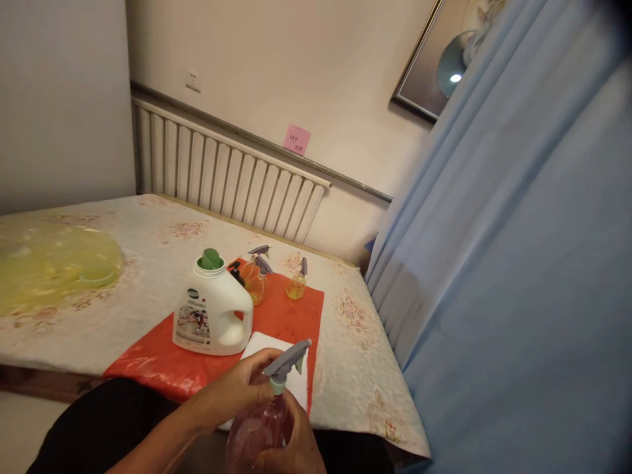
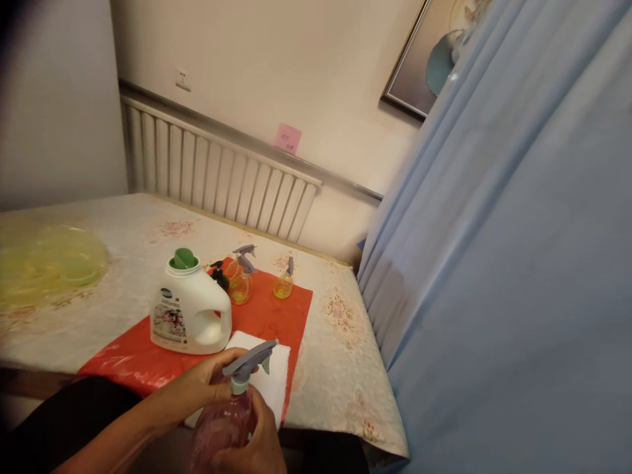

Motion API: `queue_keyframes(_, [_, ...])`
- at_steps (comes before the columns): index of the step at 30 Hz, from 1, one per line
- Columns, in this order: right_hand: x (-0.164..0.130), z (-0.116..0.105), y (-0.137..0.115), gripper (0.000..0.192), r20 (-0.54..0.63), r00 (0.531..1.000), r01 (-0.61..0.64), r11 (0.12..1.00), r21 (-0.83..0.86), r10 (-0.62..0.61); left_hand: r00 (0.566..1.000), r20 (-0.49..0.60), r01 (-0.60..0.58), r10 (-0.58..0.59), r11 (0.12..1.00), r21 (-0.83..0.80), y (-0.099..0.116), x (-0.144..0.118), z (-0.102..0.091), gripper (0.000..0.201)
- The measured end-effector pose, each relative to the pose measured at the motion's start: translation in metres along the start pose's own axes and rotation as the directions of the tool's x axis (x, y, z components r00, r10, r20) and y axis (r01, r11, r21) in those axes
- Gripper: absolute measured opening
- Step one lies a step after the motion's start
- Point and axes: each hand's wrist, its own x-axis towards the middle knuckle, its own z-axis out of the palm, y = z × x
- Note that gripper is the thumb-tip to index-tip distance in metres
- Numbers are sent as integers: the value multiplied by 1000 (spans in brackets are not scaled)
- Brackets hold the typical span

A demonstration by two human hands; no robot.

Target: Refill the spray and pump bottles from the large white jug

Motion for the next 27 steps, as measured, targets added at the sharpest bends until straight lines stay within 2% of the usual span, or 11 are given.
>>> queue_keyframes(4, [1, -1, 4, 91, 41, 999, -3, 1000, 16, 2, 1000, 25, -18, 16, 996, 85, -1, -1, -9, 29])
queue_keyframes(7, [0, 1, 3, 87, 36, 999, -10, 1000, -11, 11, 1000, 14, -22, 22, 999, -30, -15, 5, -13, 28])
queue_keyframes(10, [-1, 2, -2, 84, 33, 999, -10, 999, -39, 11, 999, 0, -38, 38, 992, -121, -24, 8, -11, 36])
queue_keyframes(12, [-1, 3, -5, 83, 45, 999, 5, 1000, -30, -4, 999, 7, -32, 32, 995, -90, -20, 6, -10, 37])
queue_keyframes(17, [0, 0, 0, 86, 37, 999, 21, 1000, -19, -20, 999, 42, 8, -11, 998, 66, -3, -2, -9, 24])
queue_keyframes(20, [-1, -3, 7, 84, 3, 1000, 3, 998, -68, -2, 999, 39, -6, 3, 998, 61, -8, 1, -10, 23])
queue_keyframes(24, [-3, -4, 10, 81, -19, 999, -41, 994, -106, 39, 998, -8, -62, 62, 997, -35, -22, 9, -8, 30])
queue_keyframes(27, [-3, -3, 8, 84, -39, 999, -35, 994, -102, 32, 990, -88, -119, 114, 991, -59, -22, 12, -3, 34])
